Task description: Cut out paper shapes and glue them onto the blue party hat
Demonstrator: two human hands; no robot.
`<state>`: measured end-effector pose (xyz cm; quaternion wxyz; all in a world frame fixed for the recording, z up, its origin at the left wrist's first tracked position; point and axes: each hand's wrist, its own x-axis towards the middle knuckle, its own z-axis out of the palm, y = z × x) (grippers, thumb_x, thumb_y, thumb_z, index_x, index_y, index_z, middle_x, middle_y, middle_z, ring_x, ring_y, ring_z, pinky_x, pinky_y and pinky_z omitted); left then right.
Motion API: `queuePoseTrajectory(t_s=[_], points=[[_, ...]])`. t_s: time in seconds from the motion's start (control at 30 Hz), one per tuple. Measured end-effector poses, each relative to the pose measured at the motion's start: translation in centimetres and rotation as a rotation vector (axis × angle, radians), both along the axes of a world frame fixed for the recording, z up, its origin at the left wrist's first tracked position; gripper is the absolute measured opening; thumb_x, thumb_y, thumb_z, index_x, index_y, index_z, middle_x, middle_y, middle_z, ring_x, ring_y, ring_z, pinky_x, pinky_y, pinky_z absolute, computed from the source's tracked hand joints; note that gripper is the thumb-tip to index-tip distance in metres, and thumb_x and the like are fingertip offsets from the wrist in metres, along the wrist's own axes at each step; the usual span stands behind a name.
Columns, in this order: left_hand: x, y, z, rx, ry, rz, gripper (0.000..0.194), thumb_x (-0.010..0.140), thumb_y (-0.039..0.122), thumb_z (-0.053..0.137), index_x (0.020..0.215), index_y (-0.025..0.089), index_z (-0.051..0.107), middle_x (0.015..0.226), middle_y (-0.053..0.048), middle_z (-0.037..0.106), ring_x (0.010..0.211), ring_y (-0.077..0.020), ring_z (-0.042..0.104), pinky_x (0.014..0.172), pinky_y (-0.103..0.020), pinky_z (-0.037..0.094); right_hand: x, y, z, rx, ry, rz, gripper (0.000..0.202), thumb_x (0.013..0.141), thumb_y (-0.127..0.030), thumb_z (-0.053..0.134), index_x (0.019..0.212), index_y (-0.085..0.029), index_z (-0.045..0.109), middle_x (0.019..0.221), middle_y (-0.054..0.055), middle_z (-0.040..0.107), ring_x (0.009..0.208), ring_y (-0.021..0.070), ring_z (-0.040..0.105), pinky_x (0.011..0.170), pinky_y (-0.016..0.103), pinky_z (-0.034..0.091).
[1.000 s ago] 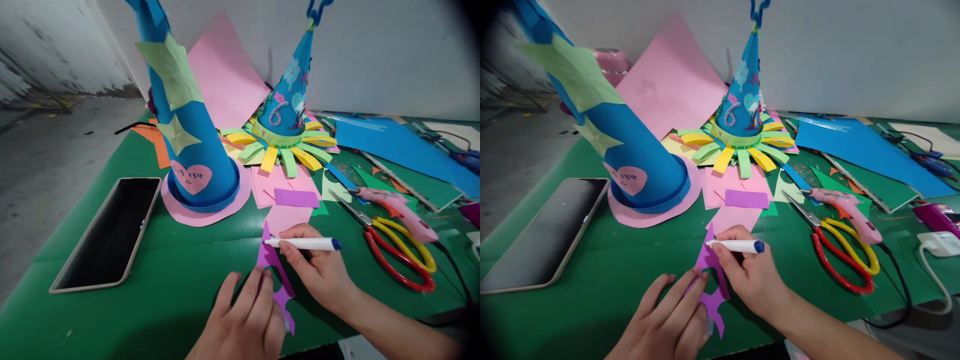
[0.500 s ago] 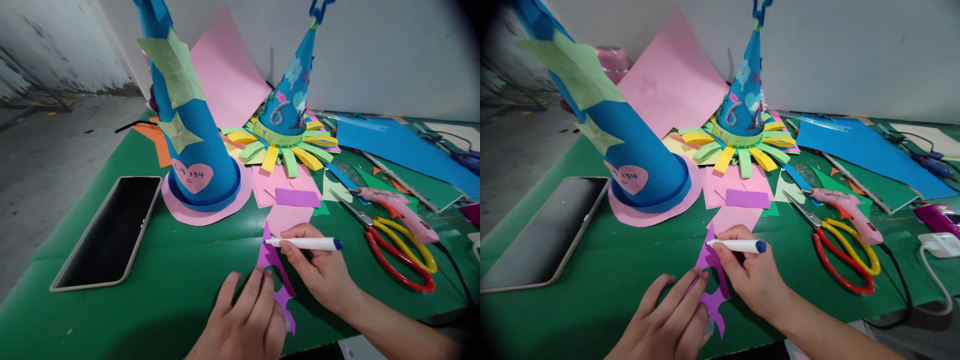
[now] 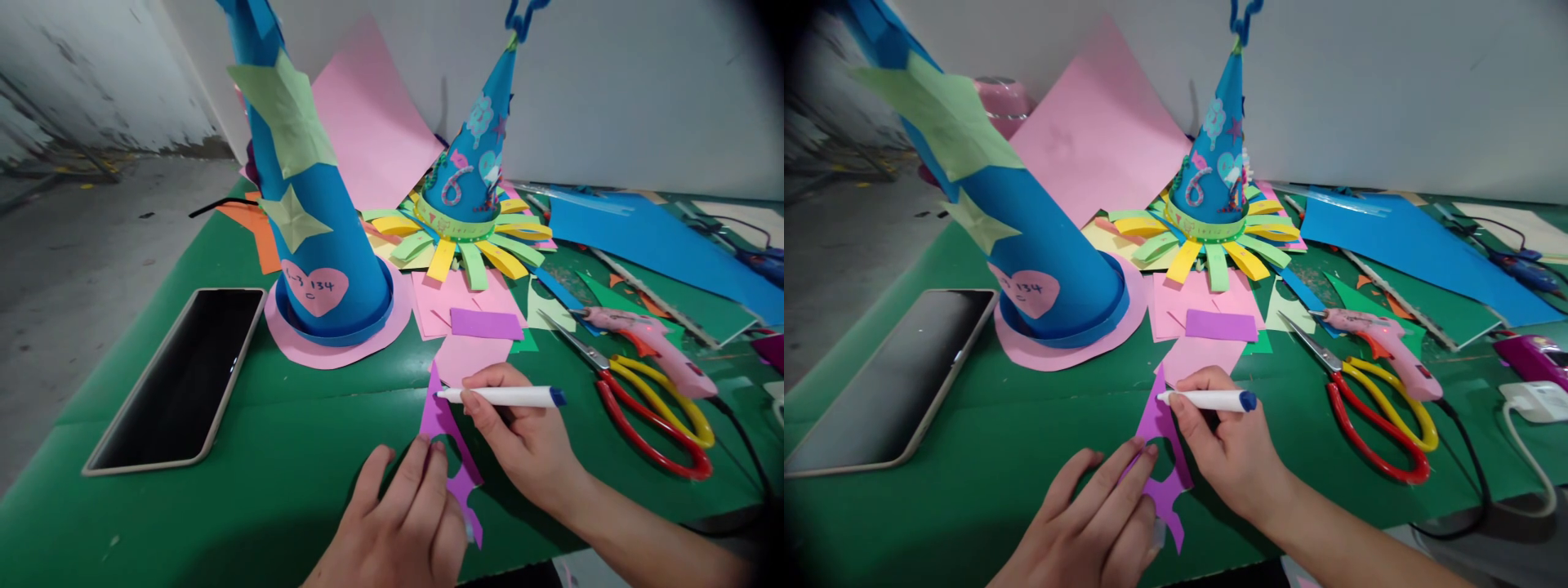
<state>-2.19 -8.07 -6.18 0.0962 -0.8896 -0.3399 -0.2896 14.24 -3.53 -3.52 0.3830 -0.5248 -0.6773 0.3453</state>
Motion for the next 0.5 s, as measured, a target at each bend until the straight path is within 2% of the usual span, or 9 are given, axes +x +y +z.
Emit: queuePoseTrajectory(t_s=[0.13, 0.27, 0.5], points=[[-0.04, 0.22, -0.09, -0.014, 0.039, 0.016, 0.013, 0.077, 0.015, 0.042, 0.069, 0.017, 0.052, 0.101, -0.014, 0.063, 0.097, -0.0231, 0.053, 0.083, -0.040, 0.029, -0.01, -0.01, -0.07, 0.003, 0.038, -0.009, 0.004, 0.082, -0.020, 0.049, 0.086, -0.021, 0.050, 0.066, -0.003, 0.051, 0.056, 0.0090, 0.049, 0.052, 0.021, 0.040], [0.00, 0.31, 0.27, -0.009, 0.057, 0.037, 0.015, 0.078, 0.014, 0.040, 0.068, 0.018, 0.051, 0.098, -0.011, 0.065, 0.096, -0.0205, 0.053, 0.083, -0.038, 0.029, 0.26, -0.25, -0.21, -0.004, 0.095, -0.001, 0.010, 0.083, -0.020, 0.048, 0.093, -0.023, 0.049, 0.068, -0.003, 0.051, 0.056, 0.0095, 0.048, 0.051, 0.021, 0.041], [0.04, 0.05, -0.09, -0.002, 0.024, 0.061, 0.015, 0.078, 0.014, 0.041, 0.068, 0.018, 0.052, 0.097, -0.010, 0.066, 0.097, -0.0190, 0.054, 0.087, -0.037, 0.029, 0.46, -0.18, 0.59, 0.095, 0.063, 0.101, 0.015, 0.080, -0.015, 0.049, 0.092, -0.023, 0.053, 0.080, 0.000, 0.054, 0.070, 0.0135, 0.051, 0.062, 0.024, 0.042]])
